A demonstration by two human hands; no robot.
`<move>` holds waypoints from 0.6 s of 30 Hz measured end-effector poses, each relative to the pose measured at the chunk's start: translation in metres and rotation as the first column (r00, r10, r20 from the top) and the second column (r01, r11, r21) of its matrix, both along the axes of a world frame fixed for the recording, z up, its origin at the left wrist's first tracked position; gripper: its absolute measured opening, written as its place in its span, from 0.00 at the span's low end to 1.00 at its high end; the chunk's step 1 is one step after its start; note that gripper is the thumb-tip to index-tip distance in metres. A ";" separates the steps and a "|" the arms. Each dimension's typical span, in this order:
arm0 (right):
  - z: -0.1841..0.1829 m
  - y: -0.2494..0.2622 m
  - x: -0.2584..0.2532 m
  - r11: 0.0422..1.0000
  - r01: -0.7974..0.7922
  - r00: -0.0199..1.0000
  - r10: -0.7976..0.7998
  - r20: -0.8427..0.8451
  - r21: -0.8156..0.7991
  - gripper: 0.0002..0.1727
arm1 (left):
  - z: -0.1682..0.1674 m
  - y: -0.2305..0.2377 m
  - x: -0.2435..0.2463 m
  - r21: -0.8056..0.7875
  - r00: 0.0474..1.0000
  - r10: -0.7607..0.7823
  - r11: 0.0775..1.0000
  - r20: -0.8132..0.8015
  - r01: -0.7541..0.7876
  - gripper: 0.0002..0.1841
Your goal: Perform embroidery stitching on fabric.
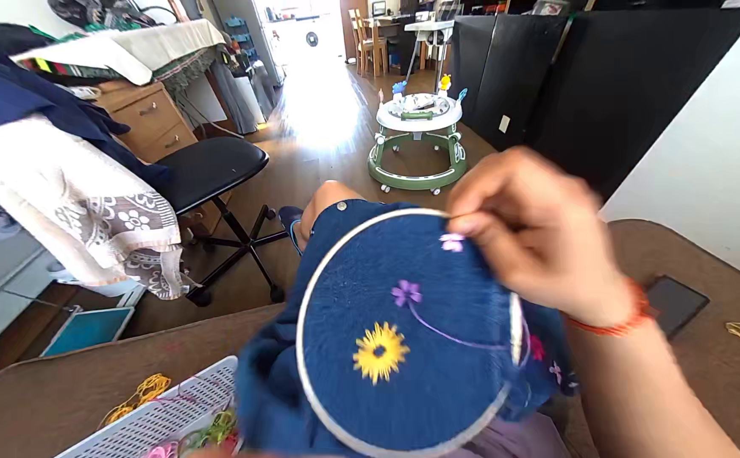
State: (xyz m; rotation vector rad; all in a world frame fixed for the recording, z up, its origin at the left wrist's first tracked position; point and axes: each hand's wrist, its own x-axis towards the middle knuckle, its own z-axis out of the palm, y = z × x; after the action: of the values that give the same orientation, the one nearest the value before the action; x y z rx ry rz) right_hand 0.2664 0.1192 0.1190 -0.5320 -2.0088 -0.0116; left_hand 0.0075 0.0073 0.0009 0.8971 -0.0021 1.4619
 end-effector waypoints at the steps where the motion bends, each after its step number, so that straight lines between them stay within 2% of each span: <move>1: -0.013 0.013 -0.003 1.000 0.008 0.998 -0.008 0.064 0.006 0.04 | -0.007 0.010 0.005 -0.201 0.999 -0.033 0.979 -0.018 0.029 0.29; 2: -0.027 0.023 -0.006 1.000 0.000 0.993 0.000 0.120 0.005 0.05 | -0.018 0.019 0.010 -0.340 0.998 -0.052 0.940 -0.030 0.039 0.28; 4: -0.054 0.034 -0.016 0.997 -0.066 0.977 0.071 0.201 -0.030 0.05 | -0.027 0.027 0.023 -0.503 0.999 -0.049 0.864 -0.014 0.035 0.27; 7: -0.070 0.035 -0.028 0.990 -0.124 0.960 0.138 0.246 -0.070 0.05 | -0.026 0.024 0.030 -0.582 0.997 -0.074 0.809 0.035 0.080 0.25; 11: -0.062 0.029 -0.030 0.989 -0.141 0.959 0.148 0.242 -0.046 0.05 | -0.036 0.018 0.014 -0.503 0.953 -0.278 0.811 0.119 0.299 0.23; 14: -0.056 0.021 -0.035 0.982 -0.189 0.950 0.190 0.248 -0.028 0.04 | -0.042 0.013 0.003 -0.352 0.919 -0.378 0.850 0.109 0.392 0.23; 16: -0.048 0.014 -0.037 0.977 -0.212 0.943 0.212 0.257 -0.028 0.04 | -0.040 0.007 -0.001 -0.260 0.919 -0.381 0.881 0.100 0.394 0.24; 18: -0.041 0.008 -0.038 0.973 -0.232 0.936 0.228 0.268 -0.018 0.05 | -0.035 0.004 0.000 -0.208 0.954 -0.283 0.932 0.095 0.297 0.24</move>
State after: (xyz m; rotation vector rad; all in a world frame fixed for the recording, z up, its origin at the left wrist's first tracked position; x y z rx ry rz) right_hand 0.2285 0.1275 0.0782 -0.2937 -2.3255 0.0483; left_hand 0.0078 0.0109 -0.0344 0.6389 -0.0189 1.1859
